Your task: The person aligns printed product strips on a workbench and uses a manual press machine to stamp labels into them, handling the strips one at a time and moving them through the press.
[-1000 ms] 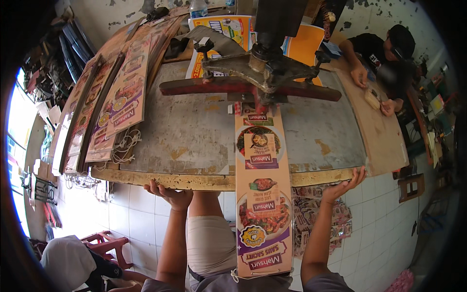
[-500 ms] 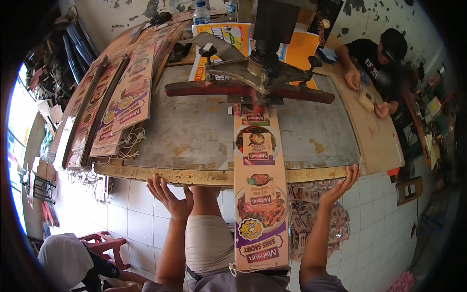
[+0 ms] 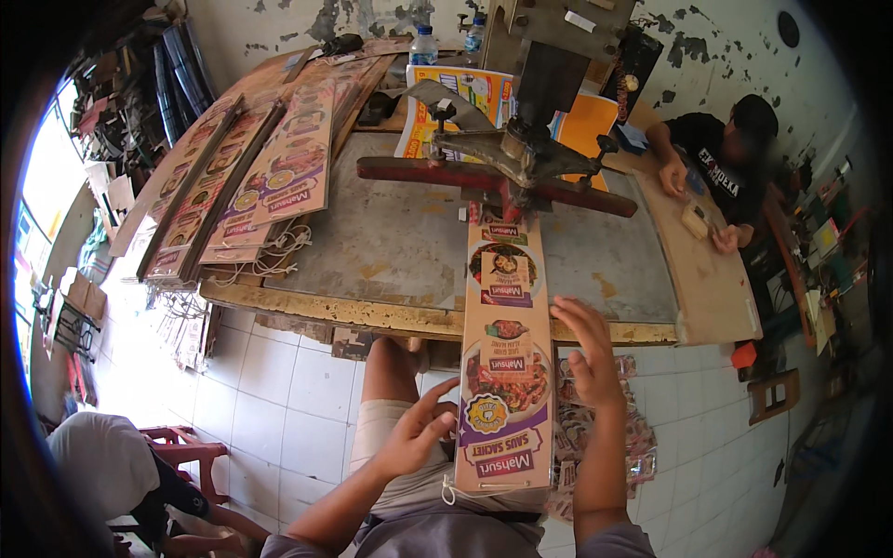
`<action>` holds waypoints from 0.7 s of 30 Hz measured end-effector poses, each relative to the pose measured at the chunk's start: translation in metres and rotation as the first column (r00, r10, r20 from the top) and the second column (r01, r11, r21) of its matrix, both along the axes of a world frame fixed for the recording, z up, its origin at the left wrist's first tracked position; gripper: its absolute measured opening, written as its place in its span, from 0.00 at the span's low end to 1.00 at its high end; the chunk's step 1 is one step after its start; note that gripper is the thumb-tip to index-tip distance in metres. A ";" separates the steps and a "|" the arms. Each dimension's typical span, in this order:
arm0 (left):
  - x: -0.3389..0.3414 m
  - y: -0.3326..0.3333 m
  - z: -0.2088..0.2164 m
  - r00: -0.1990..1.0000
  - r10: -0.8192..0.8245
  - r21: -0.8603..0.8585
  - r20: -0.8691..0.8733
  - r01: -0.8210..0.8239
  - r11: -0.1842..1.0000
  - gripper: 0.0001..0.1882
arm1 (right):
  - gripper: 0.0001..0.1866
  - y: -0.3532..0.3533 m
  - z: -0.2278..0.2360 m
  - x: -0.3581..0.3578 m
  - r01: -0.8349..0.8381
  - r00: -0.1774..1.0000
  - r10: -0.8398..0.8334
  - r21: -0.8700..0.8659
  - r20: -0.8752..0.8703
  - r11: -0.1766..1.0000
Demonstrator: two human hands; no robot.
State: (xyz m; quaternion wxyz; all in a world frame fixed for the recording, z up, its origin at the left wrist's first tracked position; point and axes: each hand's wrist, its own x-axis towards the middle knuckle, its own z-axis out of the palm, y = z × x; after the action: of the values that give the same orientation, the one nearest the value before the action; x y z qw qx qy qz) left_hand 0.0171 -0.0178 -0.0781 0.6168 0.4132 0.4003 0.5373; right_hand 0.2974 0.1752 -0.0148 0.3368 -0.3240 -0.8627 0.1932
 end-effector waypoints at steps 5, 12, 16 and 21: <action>0.014 -0.003 0.019 0.999 -0.032 -0.161 -0.007 0.031 0.987 0.30 | 0.36 0.001 -0.005 -0.002 0.009 0.992 -0.017 0.069 0.122 0.998; 0.015 -0.004 0.007 0.999 -0.036 -0.116 0.030 0.039 0.993 0.32 | 0.35 -0.001 -0.008 -0.003 0.034 0.989 -0.048 0.103 0.141 0.994; 0.014 -0.005 0.008 0.999 -0.027 -0.111 0.024 0.030 0.993 0.31 | 0.35 -0.006 -0.005 -0.008 0.055 0.988 -0.067 0.085 0.140 0.995; 0.019 0.005 0.010 0.993 0.109 -0.047 0.052 -0.106 0.993 0.29 | 0.34 0.001 0.004 -0.016 0.087 0.961 -0.128 0.173 0.245 0.981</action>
State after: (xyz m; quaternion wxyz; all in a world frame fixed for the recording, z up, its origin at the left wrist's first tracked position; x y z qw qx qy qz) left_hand 0.0366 -0.0130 -0.0676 0.6067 0.3624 0.4166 0.5718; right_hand 0.2818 0.1760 -0.0103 0.2582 -0.3643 -0.8927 0.0614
